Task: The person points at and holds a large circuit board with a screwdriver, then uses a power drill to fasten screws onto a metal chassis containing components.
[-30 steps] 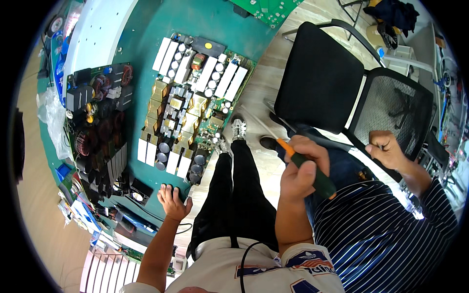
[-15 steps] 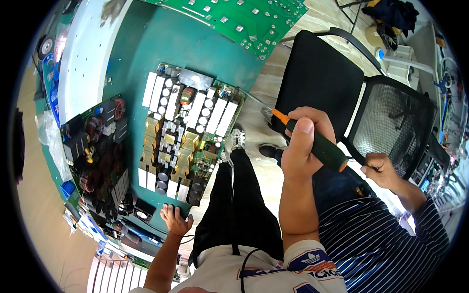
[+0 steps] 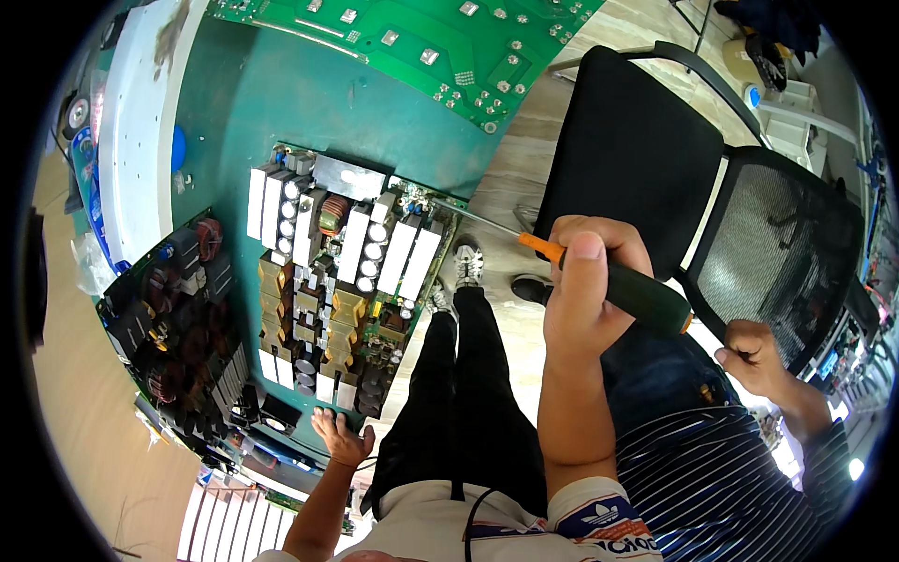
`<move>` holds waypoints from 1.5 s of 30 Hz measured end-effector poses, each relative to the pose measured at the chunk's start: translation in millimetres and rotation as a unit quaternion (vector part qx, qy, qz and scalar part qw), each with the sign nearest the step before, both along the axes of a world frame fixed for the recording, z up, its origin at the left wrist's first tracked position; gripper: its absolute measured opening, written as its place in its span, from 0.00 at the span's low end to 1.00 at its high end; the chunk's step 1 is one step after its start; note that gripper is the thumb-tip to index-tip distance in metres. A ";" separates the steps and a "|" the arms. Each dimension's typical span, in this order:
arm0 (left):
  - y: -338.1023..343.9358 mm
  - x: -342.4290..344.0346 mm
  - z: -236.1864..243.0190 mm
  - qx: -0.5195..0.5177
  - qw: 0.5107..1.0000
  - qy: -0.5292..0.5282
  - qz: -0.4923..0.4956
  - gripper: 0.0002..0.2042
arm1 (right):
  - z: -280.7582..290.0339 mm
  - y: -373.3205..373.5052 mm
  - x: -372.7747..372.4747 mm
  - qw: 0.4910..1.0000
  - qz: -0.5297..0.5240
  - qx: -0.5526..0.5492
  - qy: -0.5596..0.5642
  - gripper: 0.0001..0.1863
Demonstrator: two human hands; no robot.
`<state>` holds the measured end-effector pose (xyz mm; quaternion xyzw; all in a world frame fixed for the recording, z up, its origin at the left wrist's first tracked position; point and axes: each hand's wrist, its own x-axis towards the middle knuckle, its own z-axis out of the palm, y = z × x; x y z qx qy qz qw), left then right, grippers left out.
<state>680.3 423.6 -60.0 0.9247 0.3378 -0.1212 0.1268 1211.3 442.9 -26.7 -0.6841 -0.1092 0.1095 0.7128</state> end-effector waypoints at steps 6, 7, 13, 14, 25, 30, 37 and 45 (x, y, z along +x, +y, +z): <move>-2.7 -3.1 -1.0 -0.008 1.000 0.004 0.002 0.30 | -1.9 -0.4 -6.2 0.995 -0.030 0.047 0.084 0.11; -2.4 -2.6 -0.6 -0.011 1.000 0.005 0.004 0.30 | -1.5 -0.4 -7.7 0.996 -0.030 0.045 0.072 0.12; -1.9 -3.0 -0.6 -0.024 1.000 0.010 0.004 0.32 | -1.3 6.5 -13.3 0.999 0.043 0.020 -0.017 0.11; -0.6 0.9 1.1 -0.023 1.000 0.016 0.009 0.30 | -0.3 8.6 -15.6 0.999 0.046 -0.009 -0.020 0.11; 1.7 5.0 0.4 -0.013 1.000 -0.004 0.007 0.27 | -3.7 10.0 -13.6 0.999 0.029 0.003 0.037 0.12; 1.1 6.1 0.7 -0.013 1.000 -0.004 0.009 0.28 | 11.4 -3.0 -2.7 0.999 -0.024 0.008 0.027 0.12; -0.7 -5.8 -2.4 -0.025 1.000 -0.008 -0.009 0.34 | 14.0 -11.4 12.0 0.999 -0.029 -0.017 0.000 0.12; -4.5 -11.1 -5.4 -0.013 1.000 -0.012 -0.010 0.35 | 4.8 -9.9 14.8 1.000 -0.017 0.014 0.011 0.12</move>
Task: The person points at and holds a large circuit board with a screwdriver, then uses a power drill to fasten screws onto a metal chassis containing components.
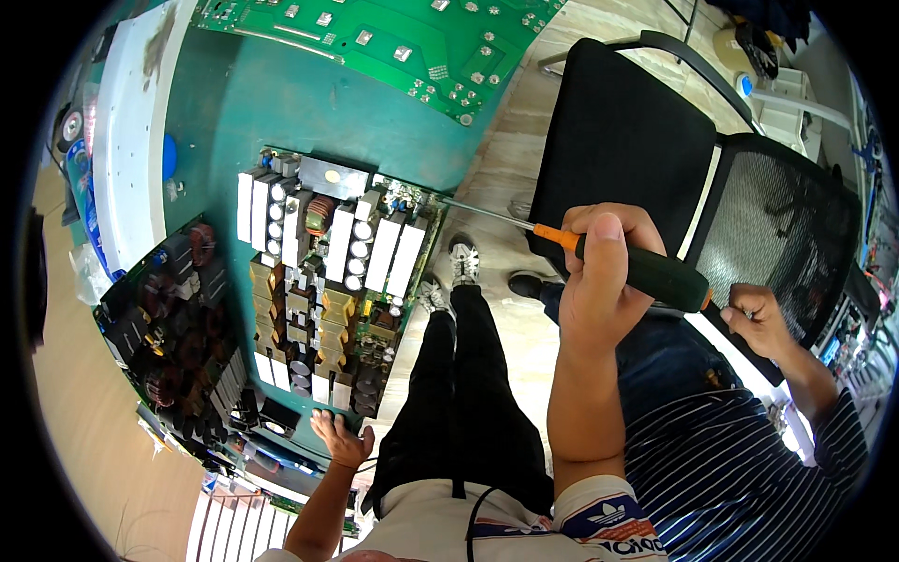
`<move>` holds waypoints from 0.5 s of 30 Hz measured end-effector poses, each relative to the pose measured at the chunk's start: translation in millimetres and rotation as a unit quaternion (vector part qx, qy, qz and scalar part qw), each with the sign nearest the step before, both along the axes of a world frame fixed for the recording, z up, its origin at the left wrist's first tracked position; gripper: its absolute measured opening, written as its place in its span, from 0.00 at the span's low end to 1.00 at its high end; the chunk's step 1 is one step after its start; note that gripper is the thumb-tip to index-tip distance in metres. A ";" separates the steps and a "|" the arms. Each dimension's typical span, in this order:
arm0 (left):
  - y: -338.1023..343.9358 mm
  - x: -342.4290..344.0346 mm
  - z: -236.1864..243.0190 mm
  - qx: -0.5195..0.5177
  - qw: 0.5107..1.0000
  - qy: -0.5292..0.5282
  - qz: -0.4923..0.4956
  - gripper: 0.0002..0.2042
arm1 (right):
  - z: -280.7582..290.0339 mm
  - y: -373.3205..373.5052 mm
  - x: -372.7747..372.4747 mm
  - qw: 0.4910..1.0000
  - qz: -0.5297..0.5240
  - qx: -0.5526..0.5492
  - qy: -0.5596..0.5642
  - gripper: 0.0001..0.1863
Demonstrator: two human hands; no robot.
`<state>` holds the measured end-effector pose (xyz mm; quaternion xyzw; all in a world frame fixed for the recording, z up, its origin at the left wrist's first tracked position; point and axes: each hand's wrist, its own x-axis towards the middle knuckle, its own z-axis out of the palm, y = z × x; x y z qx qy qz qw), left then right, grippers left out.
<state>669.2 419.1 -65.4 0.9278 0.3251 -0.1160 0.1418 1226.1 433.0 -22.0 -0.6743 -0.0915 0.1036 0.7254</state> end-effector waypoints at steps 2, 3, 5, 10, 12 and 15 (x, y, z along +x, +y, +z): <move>1.2 4.7 1.0 0.013 1.000 -0.005 0.009 0.32 | -2.1 -2.9 -1.6 1.000 -0.008 0.008 0.024 0.12; 1.1 5.1 1.7 0.008 1.000 -0.002 0.009 0.32 | -3.8 -5.2 -2.5 0.999 -0.015 0.010 0.038 0.12; 2.1 5.8 2.5 0.001 1.000 0.004 0.011 0.31 | -4.9 -6.6 -4.0 0.997 -0.027 0.020 0.064 0.13; 1.3 6.2 3.1 0.015 1.000 0.000 0.004 0.31 | -4.8 -8.0 -6.2 0.999 -0.017 0.030 0.038 0.14; 2.0 7.5 3.1 0.013 1.000 0.002 0.004 0.30 | -0.1 -4.9 -3.8 1.000 0.001 0.026 0.014 0.14; 2.5 9.0 3.8 0.010 1.000 0.007 0.006 0.30 | 4.1 5.6 -0.6 0.999 0.037 0.010 -0.038 0.13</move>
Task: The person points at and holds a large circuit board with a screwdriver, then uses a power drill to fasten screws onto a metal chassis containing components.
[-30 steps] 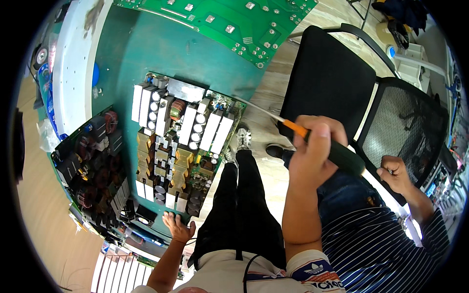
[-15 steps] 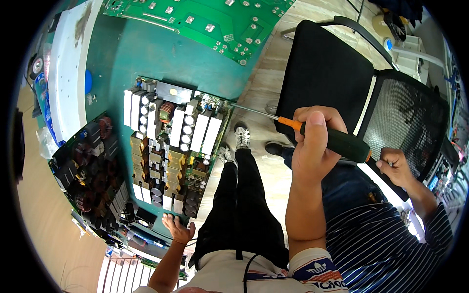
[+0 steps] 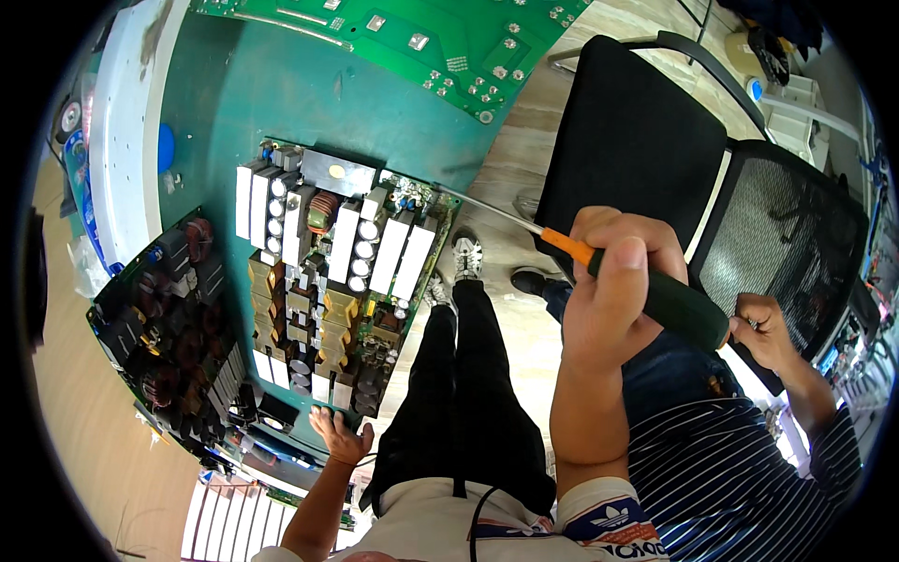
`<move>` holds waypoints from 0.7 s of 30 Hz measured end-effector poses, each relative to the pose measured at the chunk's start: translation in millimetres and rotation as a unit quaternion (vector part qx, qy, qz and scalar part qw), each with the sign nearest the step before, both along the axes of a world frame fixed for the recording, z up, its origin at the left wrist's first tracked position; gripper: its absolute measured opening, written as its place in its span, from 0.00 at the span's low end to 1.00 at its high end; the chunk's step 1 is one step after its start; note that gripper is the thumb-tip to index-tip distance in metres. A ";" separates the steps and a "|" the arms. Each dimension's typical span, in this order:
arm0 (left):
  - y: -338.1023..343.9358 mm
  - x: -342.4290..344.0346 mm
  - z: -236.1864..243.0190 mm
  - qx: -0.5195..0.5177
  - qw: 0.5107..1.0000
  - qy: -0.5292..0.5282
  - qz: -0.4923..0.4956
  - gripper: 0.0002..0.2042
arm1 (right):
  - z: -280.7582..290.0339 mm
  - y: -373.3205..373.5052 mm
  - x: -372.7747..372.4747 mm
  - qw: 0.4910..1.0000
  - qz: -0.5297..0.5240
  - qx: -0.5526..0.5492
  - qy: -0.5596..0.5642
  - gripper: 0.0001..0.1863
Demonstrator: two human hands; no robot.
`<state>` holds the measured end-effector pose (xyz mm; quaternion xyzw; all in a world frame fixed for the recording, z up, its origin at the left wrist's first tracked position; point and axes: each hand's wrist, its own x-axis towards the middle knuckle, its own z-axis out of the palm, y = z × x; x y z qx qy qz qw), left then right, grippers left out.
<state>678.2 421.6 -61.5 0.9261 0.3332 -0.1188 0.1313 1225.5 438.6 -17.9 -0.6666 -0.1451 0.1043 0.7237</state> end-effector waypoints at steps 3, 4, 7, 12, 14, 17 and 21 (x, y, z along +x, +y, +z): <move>1.0 2.3 1.7 -0.010 1.000 0.006 0.006 0.29 | 1.1 10.0 2.2 0.997 0.053 -0.004 -0.058 0.12; 1.7 3.4 2.0 -0.014 1.000 0.007 0.009 0.29 | 2.9 13.2 -0.1 0.997 0.053 -0.019 -0.060 0.12; -0.8 -2.7 0.3 -0.020 1.000 -0.003 0.001 0.33 | 3.8 14.2 -3.8 0.996 0.045 -0.051 -0.053 0.12; -0.6 -1.7 1.8 -0.035 0.999 0.004 0.009 0.33 | 13.0 13.0 -10.7 0.994 0.029 -0.098 -0.032 0.12; -0.2 0.4 4.8 -0.047 0.999 0.017 0.019 0.33 | 16.7 14.6 -11.0 0.994 0.041 -0.089 -0.039 0.12; 0.4 4.2 1.3 -0.031 0.999 0.005 0.030 0.30 | 24.1 33.4 -7.8 0.995 0.047 -0.025 -0.084 0.13; 8.9 22.5 9.0 -0.018 0.999 0.005 0.040 0.25 | 44.9 71.7 -11.4 0.986 0.128 -0.007 -0.104 0.11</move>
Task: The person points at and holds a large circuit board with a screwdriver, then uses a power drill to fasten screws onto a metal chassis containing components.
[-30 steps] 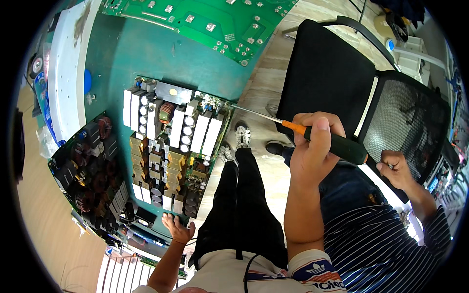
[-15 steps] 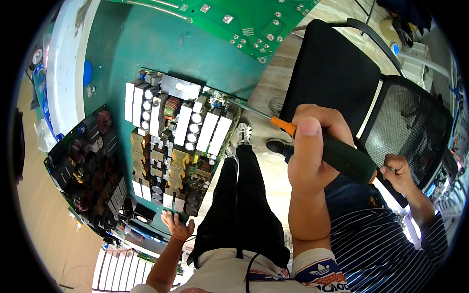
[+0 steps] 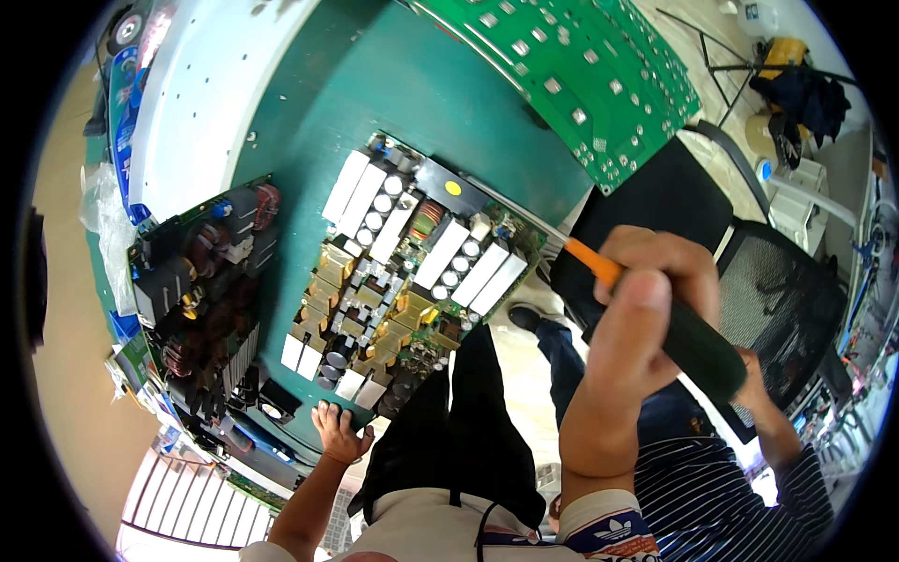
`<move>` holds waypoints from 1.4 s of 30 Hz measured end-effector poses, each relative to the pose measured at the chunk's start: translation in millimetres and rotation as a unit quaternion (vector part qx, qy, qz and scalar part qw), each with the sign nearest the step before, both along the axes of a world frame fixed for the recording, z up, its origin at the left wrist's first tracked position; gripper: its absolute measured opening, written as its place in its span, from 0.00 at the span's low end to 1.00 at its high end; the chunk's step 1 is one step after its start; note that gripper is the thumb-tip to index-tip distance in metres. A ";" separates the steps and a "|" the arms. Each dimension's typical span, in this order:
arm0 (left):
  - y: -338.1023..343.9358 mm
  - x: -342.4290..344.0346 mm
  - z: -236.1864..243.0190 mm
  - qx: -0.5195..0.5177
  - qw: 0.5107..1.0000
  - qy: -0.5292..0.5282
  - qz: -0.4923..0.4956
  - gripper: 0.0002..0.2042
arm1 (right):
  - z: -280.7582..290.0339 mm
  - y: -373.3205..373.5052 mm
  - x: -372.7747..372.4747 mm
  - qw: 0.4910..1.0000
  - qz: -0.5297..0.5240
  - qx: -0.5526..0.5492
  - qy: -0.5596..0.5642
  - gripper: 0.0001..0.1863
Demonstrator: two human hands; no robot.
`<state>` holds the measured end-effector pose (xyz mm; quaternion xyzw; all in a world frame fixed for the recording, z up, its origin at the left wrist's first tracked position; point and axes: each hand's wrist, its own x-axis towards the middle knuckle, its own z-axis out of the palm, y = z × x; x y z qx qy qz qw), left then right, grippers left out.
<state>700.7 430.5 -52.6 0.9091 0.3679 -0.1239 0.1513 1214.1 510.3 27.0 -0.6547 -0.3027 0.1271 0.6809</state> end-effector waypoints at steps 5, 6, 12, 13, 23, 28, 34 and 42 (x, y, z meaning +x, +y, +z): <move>3.5 3.5 2.0 0.008 1.000 -0.026 0.000 0.23 | 17.8 38.3 -17.1 0.992 0.007 -0.116 0.053 0.08; 3.8 3.7 2.0 0.010 0.999 -0.033 0.000 0.22 | 18.3 43.6 -16.3 0.991 0.023 -0.126 0.045 0.08; 2.7 -1.5 1.3 -0.026 0.999 -0.027 -0.002 0.28 | 11.6 70.6 -13.6 0.986 0.074 -0.151 0.010 0.07; 2.1 -2.1 1.8 -0.022 0.999 -0.036 -0.003 0.28 | 12.3 73.8 -15.3 0.984 0.076 -0.162 0.023 0.07; 3.8 1.7 1.9 0.007 0.999 -0.036 0.003 0.20 | 1.7 76.8 -13.7 0.987 0.060 -0.147 0.017 0.06; 3.7 2.0 2.6 -0.005 0.999 -0.032 0.007 0.20 | 38.4 71.1 -11.7 0.991 0.006 -0.133 0.023 0.07; 4.3 1.5 2.9 -0.004 0.999 -0.044 0.006 0.20 | 19.0 54.5 -14.8 0.993 0.049 -0.108 -0.022 0.06; 4.3 0.1 -0.5 0.009 0.998 -0.056 0.007 0.20 | 17.1 51.1 -21.4 0.991 0.087 -0.104 -0.009 0.06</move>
